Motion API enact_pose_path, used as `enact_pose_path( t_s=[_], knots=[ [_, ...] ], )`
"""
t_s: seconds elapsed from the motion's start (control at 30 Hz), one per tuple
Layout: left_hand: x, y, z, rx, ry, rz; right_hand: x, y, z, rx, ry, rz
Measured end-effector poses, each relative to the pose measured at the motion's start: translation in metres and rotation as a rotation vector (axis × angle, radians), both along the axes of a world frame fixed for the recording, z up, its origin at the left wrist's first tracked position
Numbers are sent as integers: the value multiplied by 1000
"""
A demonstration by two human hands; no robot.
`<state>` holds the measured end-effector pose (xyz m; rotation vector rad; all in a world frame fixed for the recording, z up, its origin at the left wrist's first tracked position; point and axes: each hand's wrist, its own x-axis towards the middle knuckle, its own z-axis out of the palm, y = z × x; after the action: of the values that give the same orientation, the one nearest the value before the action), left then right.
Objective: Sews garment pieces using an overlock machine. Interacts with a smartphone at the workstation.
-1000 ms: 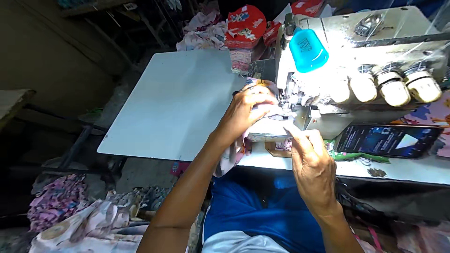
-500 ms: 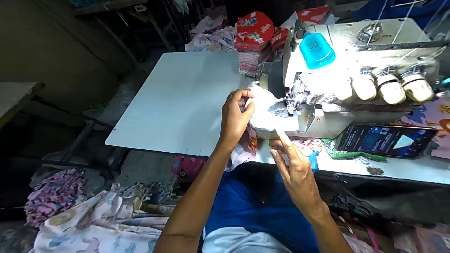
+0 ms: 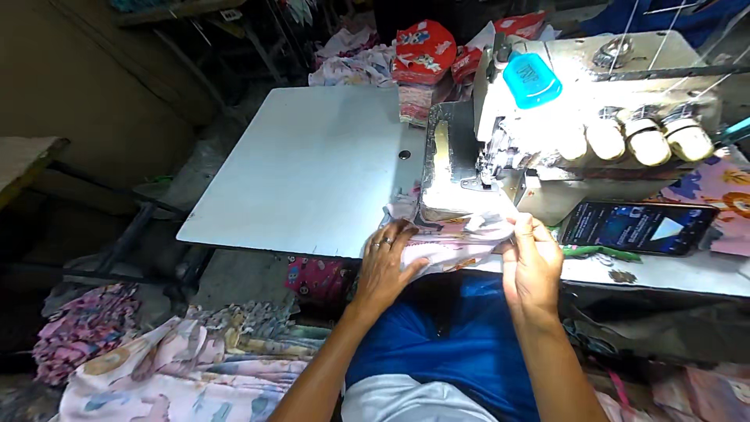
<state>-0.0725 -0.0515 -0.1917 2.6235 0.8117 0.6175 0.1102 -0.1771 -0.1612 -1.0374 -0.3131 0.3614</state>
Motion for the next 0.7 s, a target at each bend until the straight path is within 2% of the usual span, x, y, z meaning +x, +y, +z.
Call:
enact_pose_path(
  t_s=[0.1,0.17,0.27,0.37,0.43,0.6,0.7],
  knots=[
    [-7,32,9,-5,92,-23,-1,-3,-1,-30,-133,-10],
    [-13,44,20,-42,57,11,-13,-9,4,-62,-247,14],
    [-11,27,60,-91,-171,0,-28,-20,8,-67,-338,63],
    [2,-5,88,-266,-375,-211,-33,-26,13,-81,-409,116],
    [13,-16,89,-347,-369,-314,-35,-28,19,-87,-452,140],
    [25,-18,86,-583,-439,-328,-30,-33,26,-122,-461,188],
    [25,-21,92,-535,-432,-344,-26,-35,29,-165,-407,243]
  ],
)
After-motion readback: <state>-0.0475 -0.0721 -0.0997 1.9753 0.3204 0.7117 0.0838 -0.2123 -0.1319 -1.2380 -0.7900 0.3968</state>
